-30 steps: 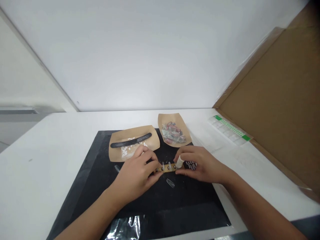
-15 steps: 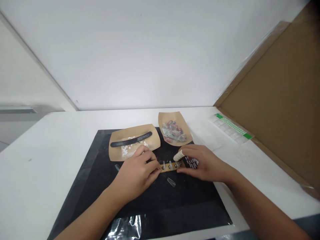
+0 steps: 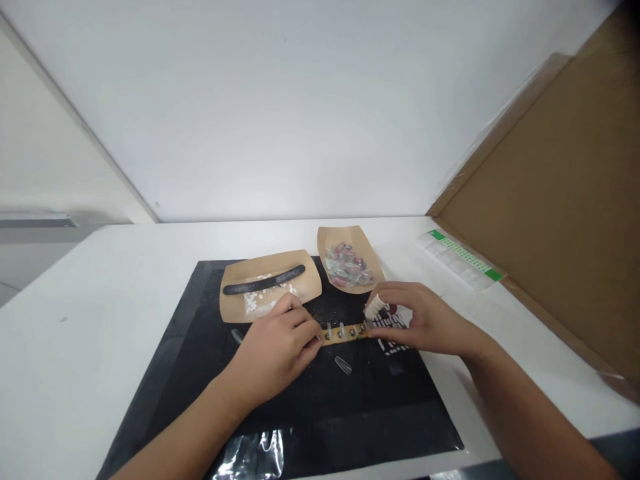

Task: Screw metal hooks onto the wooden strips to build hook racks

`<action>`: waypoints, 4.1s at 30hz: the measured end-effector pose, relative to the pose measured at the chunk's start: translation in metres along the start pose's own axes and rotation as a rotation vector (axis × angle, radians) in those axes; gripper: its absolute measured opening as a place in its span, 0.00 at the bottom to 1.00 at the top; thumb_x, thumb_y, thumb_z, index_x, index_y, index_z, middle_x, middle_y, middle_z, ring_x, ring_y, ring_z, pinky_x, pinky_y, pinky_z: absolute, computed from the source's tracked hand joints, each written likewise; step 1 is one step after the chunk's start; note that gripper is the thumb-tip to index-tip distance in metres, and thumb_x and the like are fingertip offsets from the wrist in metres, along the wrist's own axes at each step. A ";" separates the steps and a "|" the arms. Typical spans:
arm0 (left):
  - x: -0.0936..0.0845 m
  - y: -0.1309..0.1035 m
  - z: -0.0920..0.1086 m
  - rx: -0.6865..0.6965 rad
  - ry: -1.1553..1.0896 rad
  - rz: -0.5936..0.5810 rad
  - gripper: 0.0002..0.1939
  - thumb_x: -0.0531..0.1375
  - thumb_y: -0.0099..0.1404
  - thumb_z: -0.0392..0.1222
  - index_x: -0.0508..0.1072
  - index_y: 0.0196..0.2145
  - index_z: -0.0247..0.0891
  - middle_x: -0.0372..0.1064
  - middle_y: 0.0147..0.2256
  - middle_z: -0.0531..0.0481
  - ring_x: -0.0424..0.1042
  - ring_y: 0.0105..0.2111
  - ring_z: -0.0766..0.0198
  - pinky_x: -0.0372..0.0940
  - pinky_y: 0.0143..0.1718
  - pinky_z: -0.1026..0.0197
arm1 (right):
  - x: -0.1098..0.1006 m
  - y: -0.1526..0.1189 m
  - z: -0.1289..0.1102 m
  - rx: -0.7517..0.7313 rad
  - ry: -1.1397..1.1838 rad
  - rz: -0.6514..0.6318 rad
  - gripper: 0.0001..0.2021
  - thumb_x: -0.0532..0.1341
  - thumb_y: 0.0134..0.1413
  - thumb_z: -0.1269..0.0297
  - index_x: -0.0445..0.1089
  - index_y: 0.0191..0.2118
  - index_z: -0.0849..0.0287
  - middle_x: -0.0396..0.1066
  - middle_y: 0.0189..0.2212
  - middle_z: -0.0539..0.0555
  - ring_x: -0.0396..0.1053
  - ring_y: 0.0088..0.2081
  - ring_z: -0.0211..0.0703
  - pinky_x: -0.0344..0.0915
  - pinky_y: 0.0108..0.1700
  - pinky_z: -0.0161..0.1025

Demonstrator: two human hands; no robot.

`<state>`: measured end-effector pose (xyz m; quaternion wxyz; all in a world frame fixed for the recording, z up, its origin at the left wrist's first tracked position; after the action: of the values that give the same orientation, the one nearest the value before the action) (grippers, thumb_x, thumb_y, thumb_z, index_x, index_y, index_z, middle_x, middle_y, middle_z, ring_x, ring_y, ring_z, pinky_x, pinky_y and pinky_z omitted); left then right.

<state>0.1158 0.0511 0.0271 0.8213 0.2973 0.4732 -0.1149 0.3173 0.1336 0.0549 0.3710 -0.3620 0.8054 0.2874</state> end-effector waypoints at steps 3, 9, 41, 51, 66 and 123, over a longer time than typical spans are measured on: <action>0.001 0.000 0.000 0.002 0.003 -0.003 0.05 0.61 0.75 0.38 0.78 0.41 0.38 0.75 0.35 0.48 0.66 0.43 0.52 0.69 0.46 0.48 | 0.000 -0.001 0.001 -0.015 0.047 -0.026 0.11 0.72 0.61 0.54 0.79 0.43 0.53 0.79 0.41 0.53 0.77 0.42 0.45 0.72 0.44 0.40; 0.000 0.000 0.000 -0.003 0.008 -0.009 0.06 0.61 0.75 0.38 0.78 0.41 0.38 0.75 0.34 0.47 0.67 0.43 0.52 0.69 0.45 0.49 | 0.004 -0.001 0.003 -0.025 0.025 -0.020 0.10 0.71 0.63 0.53 0.80 0.43 0.53 0.80 0.43 0.55 0.79 0.43 0.46 0.75 0.45 0.40; 0.000 0.001 0.001 -0.002 0.011 0.000 0.06 0.60 0.75 0.38 0.77 0.41 0.38 0.75 0.35 0.47 0.67 0.43 0.52 0.68 0.45 0.51 | 0.015 -0.003 -0.004 -0.075 -0.073 -0.068 0.06 0.69 0.66 0.61 0.77 0.40 0.56 0.77 0.45 0.54 0.76 0.44 0.44 0.72 0.45 0.38; 0.001 0.002 -0.001 -0.014 -0.015 0.001 0.06 0.60 0.75 0.37 0.78 0.41 0.37 0.75 0.35 0.47 0.67 0.43 0.52 0.68 0.44 0.51 | 0.020 -0.003 0.001 -0.055 -0.088 -0.089 0.05 0.69 0.66 0.62 0.78 0.40 0.57 0.75 0.38 0.53 0.74 0.39 0.44 0.69 0.41 0.37; -0.002 0.001 0.001 0.001 -0.032 0.023 0.04 0.61 0.74 0.36 0.78 0.41 0.38 0.76 0.35 0.48 0.68 0.42 0.53 0.69 0.46 0.50 | 0.018 -0.001 0.003 0.001 -0.048 -0.095 0.08 0.70 0.64 0.57 0.80 0.42 0.56 0.75 0.37 0.53 0.74 0.39 0.45 0.67 0.40 0.37; -0.023 0.002 0.020 -0.094 -0.489 0.405 0.05 0.67 0.69 0.35 0.81 0.41 0.42 0.81 0.33 0.51 0.74 0.33 0.62 0.70 0.35 0.59 | 0.034 0.008 -0.026 0.048 0.737 0.285 0.13 0.78 0.52 0.65 0.82 0.45 0.54 0.80 0.38 0.53 0.76 0.35 0.41 0.74 0.37 0.37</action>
<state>0.1190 0.0386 0.0546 0.9297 0.3106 0.1979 0.0047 0.2848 0.1065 0.0438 0.0219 -0.3167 0.9332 0.1683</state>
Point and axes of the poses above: each hand's wrist, its own y-axis towards the middle knuckle, its own x-axis out of the palm, z = x × y, the point moved 7 cm from there along y, towards the middle knuckle
